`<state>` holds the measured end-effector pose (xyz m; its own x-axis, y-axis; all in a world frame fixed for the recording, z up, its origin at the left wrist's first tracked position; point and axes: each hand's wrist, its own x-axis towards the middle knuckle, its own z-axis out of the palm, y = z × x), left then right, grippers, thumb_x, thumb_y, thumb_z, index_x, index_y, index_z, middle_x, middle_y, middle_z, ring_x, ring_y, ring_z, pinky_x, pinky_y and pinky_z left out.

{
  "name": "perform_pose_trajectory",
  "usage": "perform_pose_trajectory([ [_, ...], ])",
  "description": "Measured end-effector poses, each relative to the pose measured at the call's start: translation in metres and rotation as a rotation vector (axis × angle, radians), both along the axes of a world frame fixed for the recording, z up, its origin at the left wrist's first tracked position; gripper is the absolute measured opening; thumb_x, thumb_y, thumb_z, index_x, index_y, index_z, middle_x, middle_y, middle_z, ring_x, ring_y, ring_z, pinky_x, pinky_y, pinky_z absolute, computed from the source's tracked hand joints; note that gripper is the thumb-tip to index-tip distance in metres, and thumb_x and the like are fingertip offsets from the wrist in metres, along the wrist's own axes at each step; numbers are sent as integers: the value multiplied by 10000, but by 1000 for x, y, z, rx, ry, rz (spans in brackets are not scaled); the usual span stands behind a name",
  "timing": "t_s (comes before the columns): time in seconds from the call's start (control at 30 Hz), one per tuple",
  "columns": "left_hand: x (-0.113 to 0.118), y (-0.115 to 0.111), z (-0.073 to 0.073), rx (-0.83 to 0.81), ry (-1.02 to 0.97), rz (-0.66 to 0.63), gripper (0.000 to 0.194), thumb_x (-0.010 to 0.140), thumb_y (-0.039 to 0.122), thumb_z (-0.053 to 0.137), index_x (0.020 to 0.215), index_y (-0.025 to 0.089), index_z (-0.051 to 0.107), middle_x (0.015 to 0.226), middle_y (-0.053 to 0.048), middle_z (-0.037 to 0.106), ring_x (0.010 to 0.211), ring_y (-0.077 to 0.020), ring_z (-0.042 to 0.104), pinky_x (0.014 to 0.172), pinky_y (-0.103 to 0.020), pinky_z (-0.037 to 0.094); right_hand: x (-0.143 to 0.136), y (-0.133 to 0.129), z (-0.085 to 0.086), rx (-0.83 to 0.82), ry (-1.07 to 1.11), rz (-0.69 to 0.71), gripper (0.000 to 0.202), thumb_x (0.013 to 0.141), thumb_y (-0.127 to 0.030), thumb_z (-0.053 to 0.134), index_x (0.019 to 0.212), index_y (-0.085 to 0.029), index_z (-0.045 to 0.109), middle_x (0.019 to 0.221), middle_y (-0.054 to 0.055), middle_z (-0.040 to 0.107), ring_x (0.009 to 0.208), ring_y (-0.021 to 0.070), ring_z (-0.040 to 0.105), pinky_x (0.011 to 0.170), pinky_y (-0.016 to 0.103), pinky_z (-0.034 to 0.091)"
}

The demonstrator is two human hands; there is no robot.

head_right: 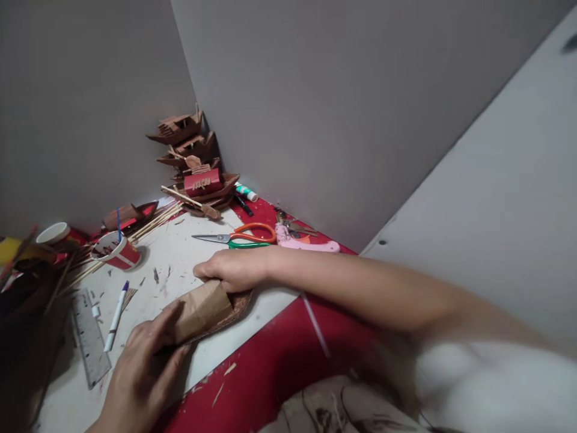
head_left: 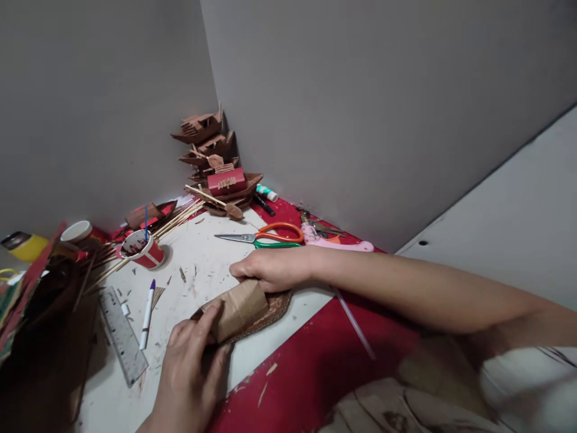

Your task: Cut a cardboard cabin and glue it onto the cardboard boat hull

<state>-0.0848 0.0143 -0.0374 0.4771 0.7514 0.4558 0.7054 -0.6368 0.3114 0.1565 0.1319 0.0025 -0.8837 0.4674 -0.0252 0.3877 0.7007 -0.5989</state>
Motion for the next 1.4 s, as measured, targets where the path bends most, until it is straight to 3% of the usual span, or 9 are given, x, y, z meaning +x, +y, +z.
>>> perform_pose_trajectory([
  [0.27, -1, -9, 2, -40, 48, 154, 677, 869, 275, 627, 1476, 260, 328, 1075, -101, 658, 907, -249, 624, 795, -426, 528, 2, -7, -1, 99, 1, 10, 198, 708, -35, 535, 831, -186, 499, 732, -8, 516, 651, 131, 437, 572, 223, 306],
  [0.37, 3, -14, 5, -70, 41, 209, 700, 860, 297, 644, 1479, 273, 318, 1154, -114, 637, 970, -261, 618, 843, -459, 510, 3, -8, -3, 130, 10, 20, 190, 715, -40, 538, 847, -177, 523, 764, 9, 548, 669, 134, 446, 584, 224, 312],
  [0.63, 18, -17, 9, -347, -191, 370, 725, 844, 363, 658, 1476, 254, 319, 1159, -120, 629, 1011, -250, 638, 911, -464, 484, 10, -13, -3, 179, 20, 20, 222, 722, -56, 539, 911, -168, 577, 787, 32, 594, 660, 145, 459, 564, 232, 292],
  [0.87, 21, -16, 9, -336, -230, 335, 569, 826, 349, 676, 1333, 217, 456, 1207, -134, 596, 1084, -265, 618, 933, -448, 486, 13, -16, 1, 151, 24, 40, 223, 724, -55, 554, 917, -161, 591, 800, 32, 605, 662, 143, 456, 572, 234, 294],
  [1.13, 13, -19, -1, -185, -172, 238, 487, 831, 270, 677, 1282, 240, 497, 1220, -122, 573, 1092, -253, 606, 871, -402, 541, 14, -15, -1, 96, 55, 42, 396, 732, -37, 575, 1113, -147, 588, 872, 60, 633, 712, 156, 501, 596, 230, 341],
  [1.23, 10, -22, -4, -121, -130, 203, 478, 815, 245, 694, 1260, 250, 522, 1165, -107, 593, 1058, -251, 612, 865, -416, 541, 13, -14, -4, 128, 70, 75, 372, 739, -50, 560, 1085, -168, 624, 878, 64, 656, 735, 169, 539, 620, 242, 354],
  [1.4, 15, -28, -2, -267, -340, 275, 572, 832, 303, 675, 1356, 235, 456, 1286, -143, 568, 1093, -258, 629, 886, -406, 538, 16, -16, -2, 162, 110, 86, 341, 738, -62, 549, 1033, -193, 661, 869, 54, 694, 762, 179, 594, 637, 243, 375],
])
